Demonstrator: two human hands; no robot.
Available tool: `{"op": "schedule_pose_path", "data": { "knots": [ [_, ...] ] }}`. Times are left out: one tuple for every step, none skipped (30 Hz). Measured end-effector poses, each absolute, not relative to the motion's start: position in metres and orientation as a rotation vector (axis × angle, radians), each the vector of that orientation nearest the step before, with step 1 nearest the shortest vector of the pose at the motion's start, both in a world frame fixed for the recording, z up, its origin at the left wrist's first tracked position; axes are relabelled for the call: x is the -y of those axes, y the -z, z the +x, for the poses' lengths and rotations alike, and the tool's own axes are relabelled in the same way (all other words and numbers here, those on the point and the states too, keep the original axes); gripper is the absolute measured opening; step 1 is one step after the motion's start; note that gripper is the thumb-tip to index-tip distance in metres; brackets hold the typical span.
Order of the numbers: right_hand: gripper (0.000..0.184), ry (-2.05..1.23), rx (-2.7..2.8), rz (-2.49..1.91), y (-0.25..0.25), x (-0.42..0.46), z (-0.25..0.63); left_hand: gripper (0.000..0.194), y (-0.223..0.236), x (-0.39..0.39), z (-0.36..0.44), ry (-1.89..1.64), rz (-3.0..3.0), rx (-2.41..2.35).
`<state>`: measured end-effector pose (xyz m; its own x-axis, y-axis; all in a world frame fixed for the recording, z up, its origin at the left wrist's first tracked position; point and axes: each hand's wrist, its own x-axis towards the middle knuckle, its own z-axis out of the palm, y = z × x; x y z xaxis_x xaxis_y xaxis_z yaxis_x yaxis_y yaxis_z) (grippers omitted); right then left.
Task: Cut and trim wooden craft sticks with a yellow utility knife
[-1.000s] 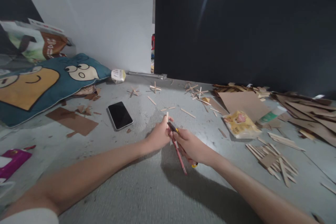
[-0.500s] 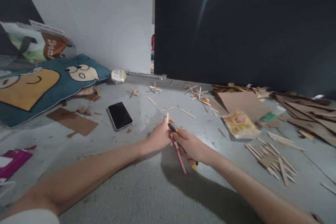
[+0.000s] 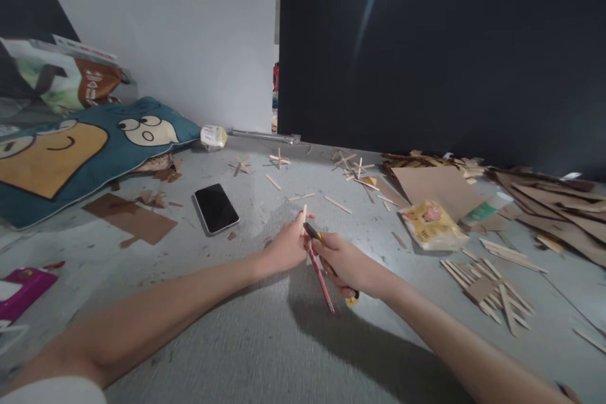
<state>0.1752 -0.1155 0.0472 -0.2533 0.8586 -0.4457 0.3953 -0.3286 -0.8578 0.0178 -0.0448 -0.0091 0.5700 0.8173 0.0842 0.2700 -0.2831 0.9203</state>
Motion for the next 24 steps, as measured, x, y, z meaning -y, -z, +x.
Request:
{"op": "schedule_pose_path", "data": {
  "knots": [
    [0.027,-1.608,1.514,-1.624,-0.047,0.116,0.175,0.061,0.009,0.045,0.018,-0.711,1.844,-0.883],
    [0.028,-1.608,1.506,-1.641,-0.048,0.116,0.176,0.061,0.009,0.045,0.018,-0.716,1.860,-0.879],
    [0.029,-1.612,1.499,-1.655,-0.050,0.117,0.176,0.060,0.009,0.045,0.018,-0.714,1.876,-0.873],
    [0.030,-1.622,1.493,-1.658,-0.052,0.117,0.176,0.059,0.009,0.045,0.018,-0.712,1.892,-0.872],
    [0.030,-1.629,1.487,-1.660,-0.054,0.118,0.176,0.059,0.008,0.045,0.017,-0.706,1.909,-0.874],
    [0.030,-1.635,1.479,-1.664,-0.056,0.118,0.176,0.059,0.007,0.045,0.017,-0.702,1.925,-0.883],
    [0.031,-1.641,1.469,-1.670,-0.058,0.118,0.177,0.060,0.006,0.046,0.017,-0.698,1.939,-0.892],
    [0.031,-1.647,1.453,-1.680,-0.059,0.118,0.177,0.060,0.006,0.046,0.017,-0.692,1.949,-0.896],
    [0.031,-1.655,1.437,-1.688,-0.060,0.118,0.177,0.060,0.005,0.047,0.016,-0.685,1.952,-0.893],
    [0.031,-1.665,1.420,-1.694,-0.061,0.117,0.178,0.060,0.004,0.047,0.016,-0.678,1.947,-0.882],
    [0.031,-1.677,1.405,-1.698,-0.061,0.117,0.178,0.060,0.003,0.047,0.016,-0.673,1.935,-0.868],
    [0.031,-1.687,1.392,-1.699,-0.061,0.117,0.178,0.059,0.003,0.047,0.016,-0.670,1.920,-0.856],
    [0.030,-1.700,1.381,-1.697,-0.061,0.116,0.178,0.058,0.002,0.048,0.016,-0.667,1.905,-0.848],
    [0.030,-1.708,1.372,-1.693,-0.061,0.116,0.178,0.056,0.002,0.048,0.016,-0.665,1.891,-0.847],
    [0.029,-1.714,1.367,-1.688,-0.061,0.116,0.178,0.055,0.002,0.048,0.017,-0.665,1.882,-0.849],
    [0.030,-1.717,1.361,-1.686,-0.061,0.116,0.178,0.054,0.003,0.048,0.017,-0.665,1.876,-0.850],
    [0.030,-1.720,1.356,-1.684,-0.061,0.116,0.178,0.053,0.003,0.047,0.017,-0.668,1.871,-0.850],
    [0.031,-1.720,1.349,-1.684,-0.062,0.116,0.178,0.052,0.005,0.047,0.018,-0.673,1.865,-0.849],
    [0.031,-1.723,1.341,-1.685,-0.062,0.116,0.177,0.050,0.006,0.046,0.018,-0.680,1.854,-0.847],
    [0.031,-1.727,1.329,-1.685,-0.063,0.116,0.177,0.049,0.008,0.045,0.018,-0.687,1.835,-0.842],
    [0.031,-1.737,1.317,-1.684,-0.063,0.116,0.176,0.047,0.010,0.044,0.018,-0.694,1.809,-0.834],
    [0.031,-1.745,1.309,-1.679,-0.063,0.115,0.176,0.046,0.012,0.043,0.018,-0.699,1.783,-0.826],
    [0.031,-1.751,1.308,-1.669,-0.063,0.115,0.175,0.046,0.014,0.042,0.018,-0.703,1.760,-0.816],
    [0.032,-1.753,1.312,-1.658,-0.062,0.115,0.173,0.047,0.015,0.040,0.017,-0.707,1.749,-0.814]
  ]
}}
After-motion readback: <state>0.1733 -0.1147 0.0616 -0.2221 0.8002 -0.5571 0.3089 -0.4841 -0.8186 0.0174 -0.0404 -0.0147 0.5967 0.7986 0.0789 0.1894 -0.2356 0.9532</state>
